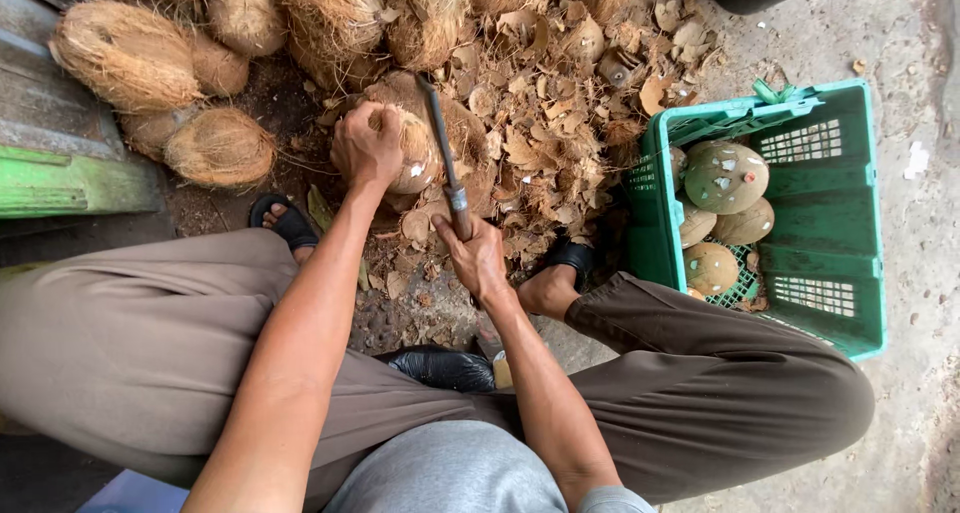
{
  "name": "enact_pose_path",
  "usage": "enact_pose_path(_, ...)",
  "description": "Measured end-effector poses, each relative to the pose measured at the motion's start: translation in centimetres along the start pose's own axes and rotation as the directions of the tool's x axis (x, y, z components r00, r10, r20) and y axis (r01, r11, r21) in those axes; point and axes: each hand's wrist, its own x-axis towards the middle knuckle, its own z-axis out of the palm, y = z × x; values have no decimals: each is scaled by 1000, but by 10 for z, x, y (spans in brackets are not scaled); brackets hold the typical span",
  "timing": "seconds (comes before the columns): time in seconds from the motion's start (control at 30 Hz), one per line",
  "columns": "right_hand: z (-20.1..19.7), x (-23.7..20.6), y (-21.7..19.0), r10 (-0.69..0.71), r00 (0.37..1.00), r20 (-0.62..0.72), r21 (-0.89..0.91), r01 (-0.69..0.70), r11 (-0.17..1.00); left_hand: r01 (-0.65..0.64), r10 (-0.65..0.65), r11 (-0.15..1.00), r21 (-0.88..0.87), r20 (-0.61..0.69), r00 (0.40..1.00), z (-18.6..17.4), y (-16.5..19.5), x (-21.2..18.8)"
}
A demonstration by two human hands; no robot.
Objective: The person sits on the ground and uses a machete to trim the fibrous husk off coconuts one at a time, rotating each coconut to cut around it, then places the trimmed coconuts into a green plastic basket beside them.
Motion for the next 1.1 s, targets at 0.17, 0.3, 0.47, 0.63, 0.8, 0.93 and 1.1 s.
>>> enact_pose_path(0.17, 2, 7, 6, 96, 995, 24, 70, -98, 993, -110, 110, 994, 14, -89, 990, -4, 3, -6)
enact_pose_path(0.3, -8, 14, 9, 308, 945, 114, 10, -311, 950, 19, -20, 999, -43, -13, 1000, -9, 4, -12)
enact_pose_path(0.47, -21, 6, -4, 56, 995, -78, 48, -53, 997, -113, 114, 993, 13, -53, 992, -6, 2, -11)
enact_pose_path(0.63, -8, 5, -7, 64, 997, -38, 198, -55, 979, -148, 149, 989, 32, -43, 988, 0, -2, -7)
enact_pose_path(0.8, -5, 12, 6, 289, 953, 95, 66, -296, 953, -166, 167, 986, 26, -89, 982, 0, -5, -6)
enact_pose_path(0.93, -16, 9, 8, 96, 993, -72, 181, -82, 980, -125, 127, 991, 40, -54, 990, 1, -5, -7)
enact_pose_path(1.1, -5, 7, 13, -16, 991, -133, 238, 48, 970, -207, 211, 977, 49, -108, 971, 0, -3, -7)
